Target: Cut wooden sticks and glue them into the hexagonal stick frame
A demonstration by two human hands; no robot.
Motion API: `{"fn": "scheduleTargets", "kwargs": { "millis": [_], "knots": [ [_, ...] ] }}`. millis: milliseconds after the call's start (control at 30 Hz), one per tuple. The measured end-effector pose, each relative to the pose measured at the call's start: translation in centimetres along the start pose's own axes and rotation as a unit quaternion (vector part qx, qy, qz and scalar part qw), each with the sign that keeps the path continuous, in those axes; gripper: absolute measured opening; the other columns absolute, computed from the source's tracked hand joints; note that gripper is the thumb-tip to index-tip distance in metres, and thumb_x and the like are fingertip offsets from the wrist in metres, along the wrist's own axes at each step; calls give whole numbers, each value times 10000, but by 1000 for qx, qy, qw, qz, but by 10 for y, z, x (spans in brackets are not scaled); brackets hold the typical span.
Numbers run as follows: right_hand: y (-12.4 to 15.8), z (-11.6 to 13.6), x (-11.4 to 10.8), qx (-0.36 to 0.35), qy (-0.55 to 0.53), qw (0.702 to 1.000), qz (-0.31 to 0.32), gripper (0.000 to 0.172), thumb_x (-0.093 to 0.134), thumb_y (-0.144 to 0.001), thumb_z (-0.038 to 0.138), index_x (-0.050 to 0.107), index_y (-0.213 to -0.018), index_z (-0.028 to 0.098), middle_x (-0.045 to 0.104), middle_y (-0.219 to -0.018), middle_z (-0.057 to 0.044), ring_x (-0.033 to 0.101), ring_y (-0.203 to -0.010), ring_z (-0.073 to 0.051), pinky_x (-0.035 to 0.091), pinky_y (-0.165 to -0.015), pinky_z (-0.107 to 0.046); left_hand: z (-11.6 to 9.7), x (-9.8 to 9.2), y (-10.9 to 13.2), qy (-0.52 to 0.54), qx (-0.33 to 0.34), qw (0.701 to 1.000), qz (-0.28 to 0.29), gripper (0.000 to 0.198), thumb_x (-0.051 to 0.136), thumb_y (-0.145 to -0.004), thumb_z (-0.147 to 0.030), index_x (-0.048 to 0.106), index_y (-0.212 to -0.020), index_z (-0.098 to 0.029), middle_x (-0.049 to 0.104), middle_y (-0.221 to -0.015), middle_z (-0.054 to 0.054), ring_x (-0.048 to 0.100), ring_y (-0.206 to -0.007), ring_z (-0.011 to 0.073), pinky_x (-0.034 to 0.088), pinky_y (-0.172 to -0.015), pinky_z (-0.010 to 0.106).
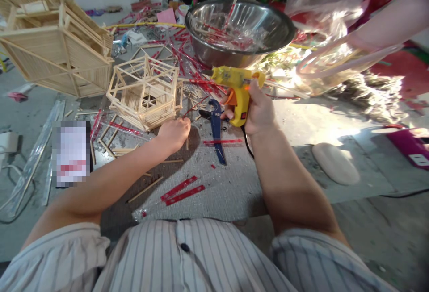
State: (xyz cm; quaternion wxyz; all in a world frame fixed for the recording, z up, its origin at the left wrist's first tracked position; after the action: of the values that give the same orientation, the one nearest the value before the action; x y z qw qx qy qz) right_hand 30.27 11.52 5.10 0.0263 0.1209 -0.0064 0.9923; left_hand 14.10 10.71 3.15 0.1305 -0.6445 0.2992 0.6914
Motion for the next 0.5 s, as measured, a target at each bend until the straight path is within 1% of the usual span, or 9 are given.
{"fn": "scheduleTargets", "kwargs": {
  "millis": [67,167,267,333,400,433,500],
  "knots": [
    [0,0,1,2,1,1000,10,454,486,-749,727,616,-845,302,712,-845,-61,672,-880,-276,580,-712,-496,5,5,4,9,-3,1000,7,346,348,-874,-7,570,-1130,-77,691,-964,178,690,-943,279,531,-715,342],
    [1,1,1,-5,-9,1000,14,458,505,-736,728,619,-829,295,713,-832,-66,670,-873,-281,578,-708,-494,7,7,9,16,9,1000,-2,319,362,-886,-40,582,-1111,-90,680,-986,166,687,-928,275,527,-710,340],
    [1,2,0,-4,-7,1000,9,463,490,-749,727,611,-827,286,713,-841,-73,666,-880,-275,573,-709,-481,1,1,11,26,24,999,-24,266,388,-913,-118,587,-1087,-92,648,-1063,161,685,-893,261,529,-701,335],
    [0,1,0,0,-1,1000,8,472,488,-743,735,606,-834,287,713,-853,-72,662,-889,-271,570,-711,-476,-6,-5,9,34,28,998,-39,273,388,-905,-117,590,-1086,-85,610,-1156,171,674,-912,254,533,-717,333],
    [0,1,-1,3,-2,1000,9,474,501,-727,742,605,-843,294,712,-860,-69,657,-908,-275,570,-722,-484,-14,-10,1,34,38,997,-61,343,361,-886,-70,576,-1153,-60,548,-1286,196,625,-1054,279,526,-824,358],
    [0,0,-1,3,-4,1000,9,473,511,-717,743,605,-845,297,711,-859,-69,654,-920,-280,570,-729,-492,-19,-11,-5,32,47,996,-75,394,347,-881,-50,547,-1220,-40,502,-1357,209,564,-1168,297,500,-914,377],
    [0,0,0,0,-8,1000,9,469,530,-700,744,606,-837,302,708,-856,-73,649,-943,-294,568,-744,-511,-27,-10,-17,33,72,992,-95,487,335,-898,-59,419,-1373,7,359,-1491,232,381,-1362,310,382,-1085,399]
  ]
}}
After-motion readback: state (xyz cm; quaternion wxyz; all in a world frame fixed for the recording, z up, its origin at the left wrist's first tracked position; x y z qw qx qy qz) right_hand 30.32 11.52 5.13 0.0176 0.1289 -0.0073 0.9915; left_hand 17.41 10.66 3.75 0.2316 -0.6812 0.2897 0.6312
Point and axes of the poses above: each hand's wrist, its own y-axis away from the middle knuckle, its own x-axis out of the palm, z = x × y, the point moved 7 cm from there along -y, towards the middle knuckle
